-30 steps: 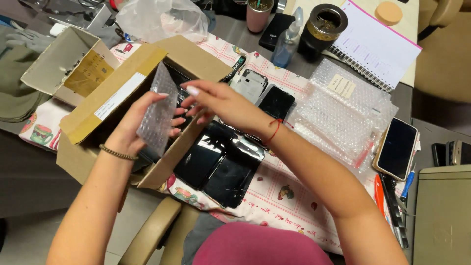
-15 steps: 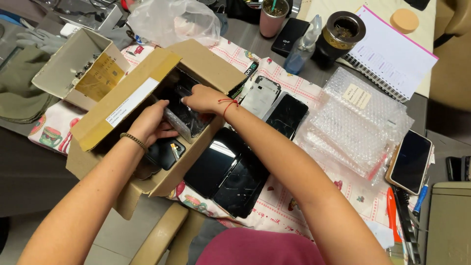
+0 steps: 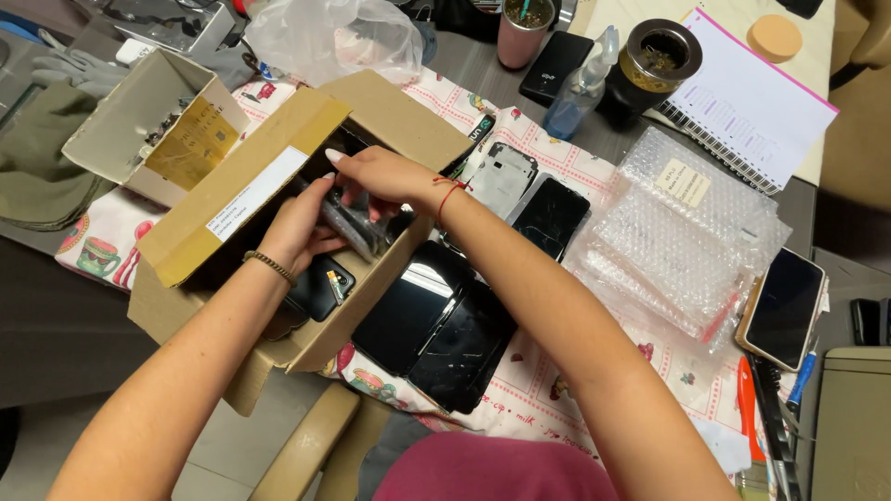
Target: Organizing and packing mobile phone screens into bubble wrap and a cardboard box on a repair bench.
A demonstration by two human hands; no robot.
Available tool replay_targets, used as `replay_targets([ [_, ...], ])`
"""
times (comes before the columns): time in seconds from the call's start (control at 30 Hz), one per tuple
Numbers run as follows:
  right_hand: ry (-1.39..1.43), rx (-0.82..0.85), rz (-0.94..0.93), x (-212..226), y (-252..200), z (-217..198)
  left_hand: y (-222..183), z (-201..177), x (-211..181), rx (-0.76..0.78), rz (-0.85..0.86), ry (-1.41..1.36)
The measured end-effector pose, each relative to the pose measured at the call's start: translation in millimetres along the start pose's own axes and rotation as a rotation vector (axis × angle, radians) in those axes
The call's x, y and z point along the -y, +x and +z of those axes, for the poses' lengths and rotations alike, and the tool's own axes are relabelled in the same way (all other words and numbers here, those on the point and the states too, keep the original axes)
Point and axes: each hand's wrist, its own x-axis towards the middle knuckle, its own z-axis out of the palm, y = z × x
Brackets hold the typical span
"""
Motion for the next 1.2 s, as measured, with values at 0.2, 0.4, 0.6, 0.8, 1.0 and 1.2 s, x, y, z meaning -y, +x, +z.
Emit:
replay_targets([
  [0.2, 0.011, 0.077, -0.002, 9, -19, -5, 40, -10, 33, -0.059, 0.011, 0.056],
  [0.4, 0.088, -0.172, 0.190, 19, -17, -8, 65, -16, 54, -0.089, 0.027, 0.031],
  [0.6, 0.047, -0.098, 0.283, 18, -11, 2, 50, -12, 47, -0.083, 0.009, 0.057],
  [0.8, 0.018, -0.093, 0.312, 12, -9, 7, 38, -11, 41, -0.076, 0.005, 0.036],
  [1.0, -0.520, -0.047, 0.275, 40, -41, 13, 24, -7, 33, -0.070, 0.011, 0.039],
  [1.2, -0.580, -0.033, 0.284, 38, -40, 18, 10, -1, 23, -0.073, 0.023, 0.064],
])
